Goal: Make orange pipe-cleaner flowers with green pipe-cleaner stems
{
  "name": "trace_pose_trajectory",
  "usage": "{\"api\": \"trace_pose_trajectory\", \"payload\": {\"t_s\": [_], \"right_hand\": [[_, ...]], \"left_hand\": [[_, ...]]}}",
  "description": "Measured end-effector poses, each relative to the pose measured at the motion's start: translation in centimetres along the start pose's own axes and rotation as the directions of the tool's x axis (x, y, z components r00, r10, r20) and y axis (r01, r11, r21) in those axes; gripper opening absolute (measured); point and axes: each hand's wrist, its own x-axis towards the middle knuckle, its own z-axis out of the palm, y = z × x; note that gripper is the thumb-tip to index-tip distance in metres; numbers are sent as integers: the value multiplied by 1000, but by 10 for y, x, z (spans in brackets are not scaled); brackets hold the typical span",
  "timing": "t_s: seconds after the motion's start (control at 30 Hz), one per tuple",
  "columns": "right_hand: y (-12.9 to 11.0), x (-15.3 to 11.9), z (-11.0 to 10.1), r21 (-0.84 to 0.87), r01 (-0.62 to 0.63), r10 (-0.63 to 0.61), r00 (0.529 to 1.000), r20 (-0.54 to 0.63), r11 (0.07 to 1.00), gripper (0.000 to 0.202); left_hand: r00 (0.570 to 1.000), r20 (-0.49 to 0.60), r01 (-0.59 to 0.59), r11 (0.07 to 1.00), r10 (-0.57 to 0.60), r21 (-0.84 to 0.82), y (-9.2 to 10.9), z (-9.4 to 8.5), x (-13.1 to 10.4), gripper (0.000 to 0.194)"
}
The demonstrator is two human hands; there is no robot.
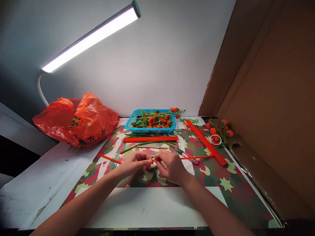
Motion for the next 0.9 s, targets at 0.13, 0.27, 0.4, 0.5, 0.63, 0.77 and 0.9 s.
{"api": "trace_pose_trajectory", "payload": {"t_s": [0.13, 0.27, 0.4, 0.5, 0.63, 0.77, 0.9], "right_hand": [[-1, 2, 2, 137, -224, 225, 974, 7, 965, 12], [2, 4, 3, 363, -416, 409, 907, 101, 834, 18], [4, 6, 2, 490, -490, 451, 869, 206, 721, 25], [4, 7, 2, 527, -532, 471, 843, 259, 662, 29], [3, 8, 3, 539, -521, 474, 848, 238, 662, 30], [1, 5, 6, 471, -458, 451, 882, 136, 754, 22], [-3, 0, 7, 212, -253, 270, 961, -55, 944, 12]], "left_hand": [[964, -106, -200, 928, 244, 314, -4, -2, -2, 23], [727, 46, -461, 437, 685, 772, -6, -2, -4, 10], [584, 231, -487, 107, 778, 867, -4, -6, -4, 11], [533, 291, -487, 7, 794, 873, -4, -7, -4, 10], [538, 167, -482, 138, 826, 865, -7, -1, -3, 8], [675, -144, -425, 540, 724, 727, -7, 8, -2, 11], [895, -320, -225, 935, 310, 274, 0, 11, -2, 18]]}}
